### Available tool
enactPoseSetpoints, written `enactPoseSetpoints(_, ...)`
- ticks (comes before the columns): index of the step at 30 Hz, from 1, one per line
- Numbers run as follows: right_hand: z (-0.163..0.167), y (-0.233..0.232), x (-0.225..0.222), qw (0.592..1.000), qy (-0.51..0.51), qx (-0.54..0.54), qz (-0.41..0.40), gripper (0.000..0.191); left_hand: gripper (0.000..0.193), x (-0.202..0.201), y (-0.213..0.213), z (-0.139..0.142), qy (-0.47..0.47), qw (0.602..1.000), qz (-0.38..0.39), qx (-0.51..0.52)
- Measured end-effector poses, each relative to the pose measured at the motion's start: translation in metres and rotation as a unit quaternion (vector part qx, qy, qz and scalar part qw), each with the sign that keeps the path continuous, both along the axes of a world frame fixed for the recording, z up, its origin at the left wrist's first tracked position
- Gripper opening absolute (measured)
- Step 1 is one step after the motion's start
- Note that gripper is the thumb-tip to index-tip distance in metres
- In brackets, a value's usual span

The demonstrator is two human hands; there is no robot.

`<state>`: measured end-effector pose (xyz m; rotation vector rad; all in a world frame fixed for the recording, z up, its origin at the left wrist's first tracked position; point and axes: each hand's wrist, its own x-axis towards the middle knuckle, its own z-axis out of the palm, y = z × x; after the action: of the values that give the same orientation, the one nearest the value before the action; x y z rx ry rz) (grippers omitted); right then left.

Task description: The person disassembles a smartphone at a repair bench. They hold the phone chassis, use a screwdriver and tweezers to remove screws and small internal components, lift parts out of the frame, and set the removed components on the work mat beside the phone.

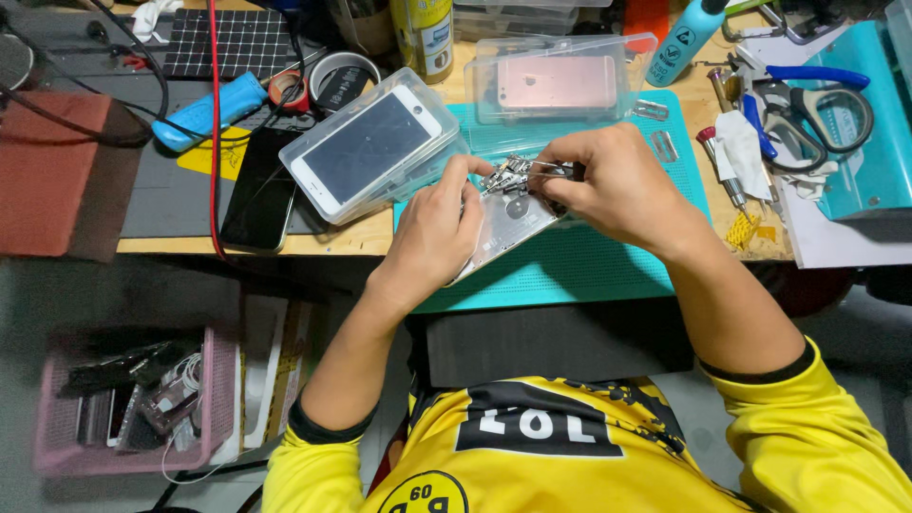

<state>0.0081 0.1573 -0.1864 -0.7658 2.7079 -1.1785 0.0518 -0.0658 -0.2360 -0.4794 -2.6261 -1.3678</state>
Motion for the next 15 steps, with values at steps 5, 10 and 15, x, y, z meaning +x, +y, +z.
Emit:
enactPoseSetpoints(5, -0.0002, 0.0009, -0.0006, 1.0, -0.024, -0.009, -0.001, 0.012, 0.024, -0.0004, -0.001, -0.0018, 0.003, 1.0, -0.005, 0.004)
enactPoseSetpoints(10, -0.0012, 0.0008, -0.0013, 1.0, -0.026, -0.012, 0.0, 0.013, 0.024, -0.0003, -0.0007, -0.0013, 0.001, 1.0, 0.002, -0.008)
enactPoseSetpoints(15, -0.0003, 0.001, -0.0024, 0.999, -0.023, -0.024, 0.006, 0.013, 0.023, -0.0019, -0.0013, 0.0013, -0.009, 1.0, 0.012, -0.011)
